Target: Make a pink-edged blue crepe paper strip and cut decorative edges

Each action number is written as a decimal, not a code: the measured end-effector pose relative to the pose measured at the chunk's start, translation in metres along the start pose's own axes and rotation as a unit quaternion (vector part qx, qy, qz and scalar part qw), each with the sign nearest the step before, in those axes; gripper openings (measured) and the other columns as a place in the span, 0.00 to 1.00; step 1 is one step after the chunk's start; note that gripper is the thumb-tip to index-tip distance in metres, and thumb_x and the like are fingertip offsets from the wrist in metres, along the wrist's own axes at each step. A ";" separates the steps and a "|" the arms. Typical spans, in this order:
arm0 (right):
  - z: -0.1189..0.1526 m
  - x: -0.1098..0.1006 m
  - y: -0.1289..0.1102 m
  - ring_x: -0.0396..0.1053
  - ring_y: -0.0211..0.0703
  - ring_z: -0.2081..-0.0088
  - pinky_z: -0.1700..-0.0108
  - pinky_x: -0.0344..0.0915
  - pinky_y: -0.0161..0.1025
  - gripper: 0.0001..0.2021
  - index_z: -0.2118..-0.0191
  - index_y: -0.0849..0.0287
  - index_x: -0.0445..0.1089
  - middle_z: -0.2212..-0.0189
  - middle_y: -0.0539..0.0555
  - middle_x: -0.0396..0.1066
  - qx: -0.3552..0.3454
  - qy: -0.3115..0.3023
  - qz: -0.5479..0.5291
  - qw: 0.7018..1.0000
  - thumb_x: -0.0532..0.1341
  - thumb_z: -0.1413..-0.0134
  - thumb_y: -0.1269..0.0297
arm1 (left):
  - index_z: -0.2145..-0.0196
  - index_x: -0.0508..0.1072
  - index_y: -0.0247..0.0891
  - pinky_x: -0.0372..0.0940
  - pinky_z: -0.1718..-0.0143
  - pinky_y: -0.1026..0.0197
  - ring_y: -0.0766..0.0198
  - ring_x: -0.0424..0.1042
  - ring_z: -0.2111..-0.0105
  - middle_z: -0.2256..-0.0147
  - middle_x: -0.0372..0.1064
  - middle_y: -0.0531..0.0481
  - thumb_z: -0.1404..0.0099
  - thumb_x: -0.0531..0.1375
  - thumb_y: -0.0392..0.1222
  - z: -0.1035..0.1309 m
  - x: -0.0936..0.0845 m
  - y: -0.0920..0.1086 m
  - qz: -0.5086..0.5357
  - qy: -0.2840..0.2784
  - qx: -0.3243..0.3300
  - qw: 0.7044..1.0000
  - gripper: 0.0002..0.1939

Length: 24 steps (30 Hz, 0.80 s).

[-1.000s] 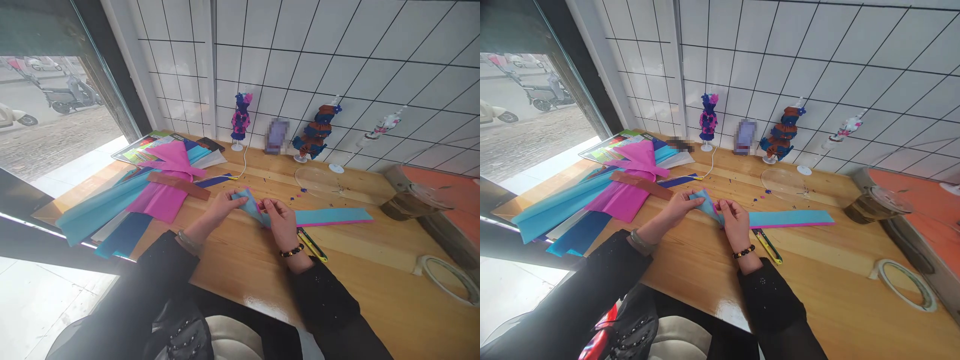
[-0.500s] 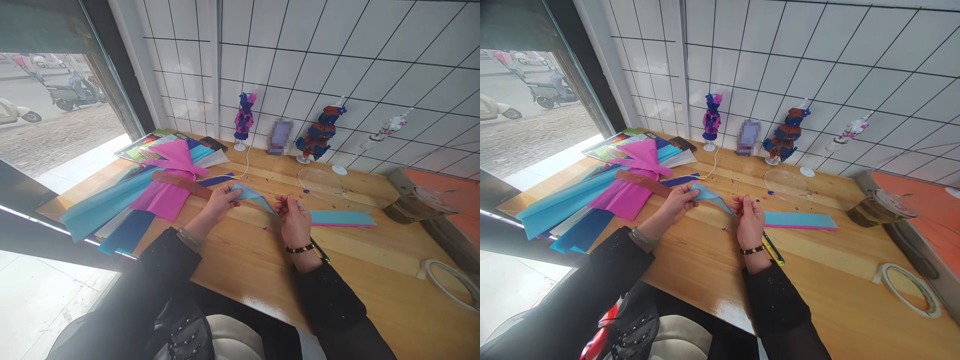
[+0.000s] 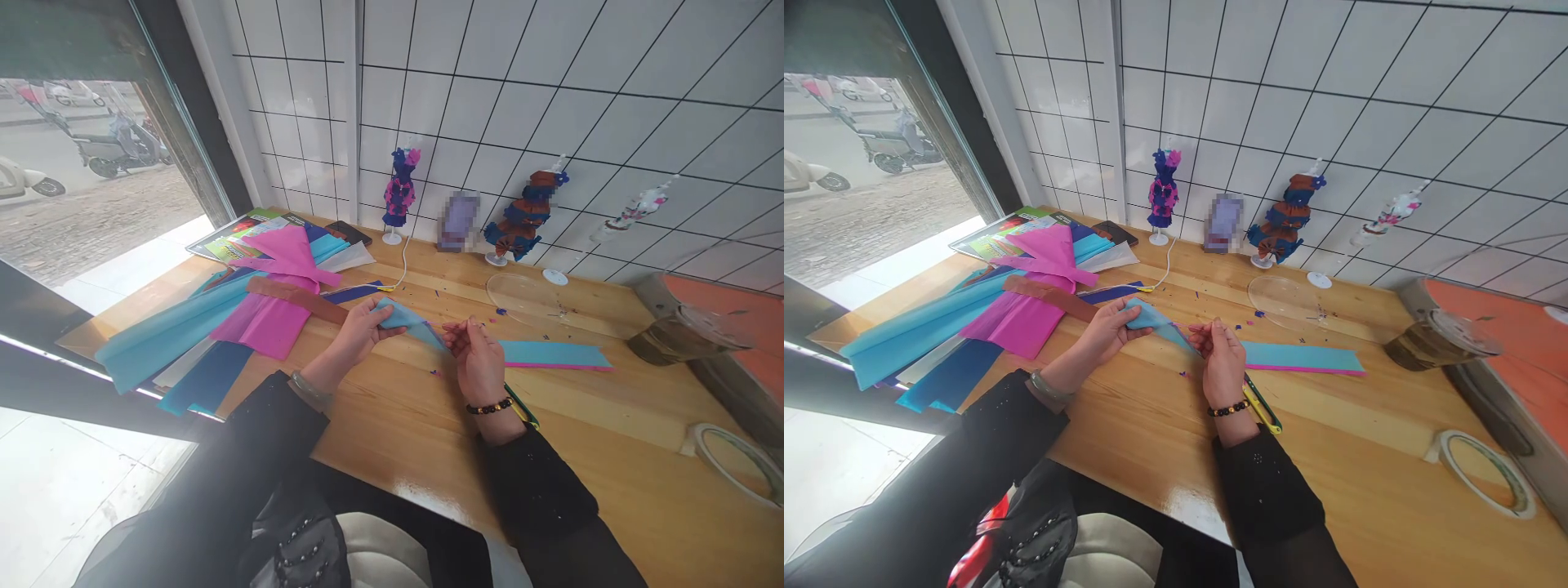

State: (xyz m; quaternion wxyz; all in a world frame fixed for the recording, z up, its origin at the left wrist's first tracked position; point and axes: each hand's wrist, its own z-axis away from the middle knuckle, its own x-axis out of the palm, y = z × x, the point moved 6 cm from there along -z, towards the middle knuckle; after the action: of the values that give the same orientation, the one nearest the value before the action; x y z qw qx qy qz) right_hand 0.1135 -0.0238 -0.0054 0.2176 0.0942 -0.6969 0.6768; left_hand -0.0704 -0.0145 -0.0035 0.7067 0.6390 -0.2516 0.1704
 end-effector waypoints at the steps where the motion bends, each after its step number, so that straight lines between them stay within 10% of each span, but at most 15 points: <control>1: 0.000 0.000 0.000 0.67 0.34 0.76 0.71 0.63 0.35 0.14 0.76 0.59 0.63 0.75 0.49 0.72 0.000 -0.004 0.000 1.000 0.62 0.56 0.53 | 0.66 0.64 0.34 0.70 0.63 0.58 0.68 0.71 0.69 0.69 0.69 0.51 0.48 0.64 0.39 0.000 0.000 0.000 -0.003 0.006 -0.002 1.000 0.13; 24: 0.001 0.006 -0.002 0.71 0.39 0.70 0.69 0.65 0.37 0.16 0.74 0.57 0.59 0.74 0.51 0.73 -0.016 -0.035 0.062 0.997 0.60 0.55 0.50 | 0.62 0.67 0.34 0.70 0.68 0.60 0.66 0.69 0.70 0.69 0.68 0.50 0.49 0.63 0.47 0.005 0.009 -0.001 -0.130 -0.077 -0.007 0.989 0.19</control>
State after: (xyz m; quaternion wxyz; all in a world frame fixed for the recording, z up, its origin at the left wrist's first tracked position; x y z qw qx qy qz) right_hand 0.1090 -0.0242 -0.0010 0.1518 0.0706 -0.7195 0.6740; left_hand -0.0630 -0.0202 0.0010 0.7058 0.6725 -0.2210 0.0258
